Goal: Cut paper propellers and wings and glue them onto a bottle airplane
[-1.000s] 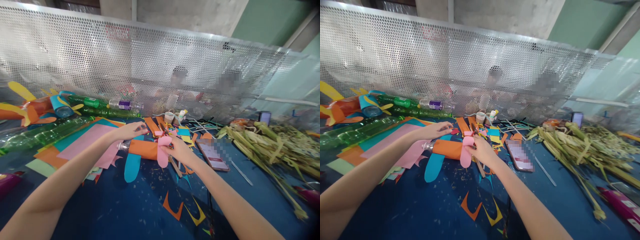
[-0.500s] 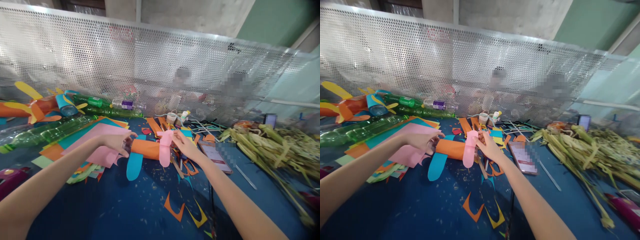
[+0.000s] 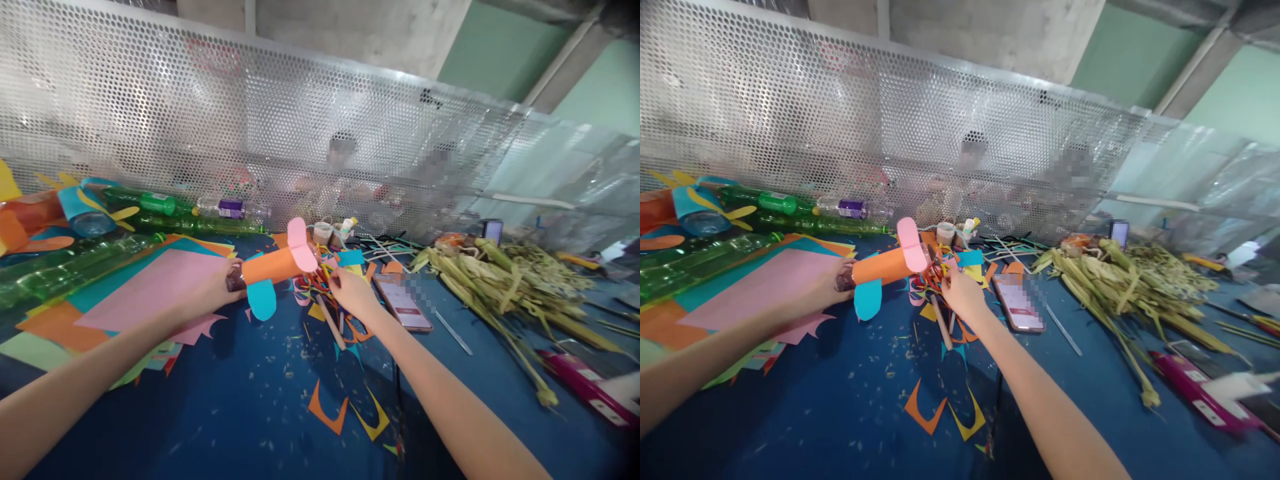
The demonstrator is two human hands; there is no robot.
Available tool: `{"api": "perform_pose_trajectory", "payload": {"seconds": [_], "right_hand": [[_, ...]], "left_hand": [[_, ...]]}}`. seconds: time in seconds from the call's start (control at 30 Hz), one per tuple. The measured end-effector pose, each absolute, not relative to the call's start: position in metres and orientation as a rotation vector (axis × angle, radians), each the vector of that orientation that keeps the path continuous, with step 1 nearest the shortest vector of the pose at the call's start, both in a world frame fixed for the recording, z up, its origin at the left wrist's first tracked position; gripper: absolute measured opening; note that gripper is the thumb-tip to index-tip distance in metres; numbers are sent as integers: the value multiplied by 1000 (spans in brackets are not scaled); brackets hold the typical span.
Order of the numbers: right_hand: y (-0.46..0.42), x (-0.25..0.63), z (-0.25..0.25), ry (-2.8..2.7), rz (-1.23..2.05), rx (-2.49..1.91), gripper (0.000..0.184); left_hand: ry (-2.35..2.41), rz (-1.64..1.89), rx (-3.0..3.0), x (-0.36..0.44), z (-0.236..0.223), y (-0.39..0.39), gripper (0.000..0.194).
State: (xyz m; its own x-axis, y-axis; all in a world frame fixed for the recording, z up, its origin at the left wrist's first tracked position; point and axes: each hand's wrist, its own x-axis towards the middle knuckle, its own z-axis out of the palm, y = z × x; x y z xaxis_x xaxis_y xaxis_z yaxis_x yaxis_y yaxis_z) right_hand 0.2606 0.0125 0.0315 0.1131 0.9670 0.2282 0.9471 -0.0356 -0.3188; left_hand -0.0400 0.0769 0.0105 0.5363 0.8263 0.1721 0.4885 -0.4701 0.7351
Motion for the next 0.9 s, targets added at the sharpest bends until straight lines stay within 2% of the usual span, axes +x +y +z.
{"api": "perform_pose_trajectory", "payload": {"seconds": [0.17, 0.37, 0.53, 0.9], "right_hand": [[-10, 234, 31, -2063, -1, -2196, 24], [-23, 218, 33, -2218, -38, -2255, 15], [-21, 212, 34, -2231, -125, -2270, 33], [-18, 217, 30, -2284, -178, -2222, 25]], "left_hand": [[1186, 770, 2107, -37, 0, 78, 62], [1262, 766, 2116, -37, 3, 74, 63], [1260, 796, 2113, -37, 2, 76, 63], [1286, 930, 2058, -36, 1, 73, 56]]}}
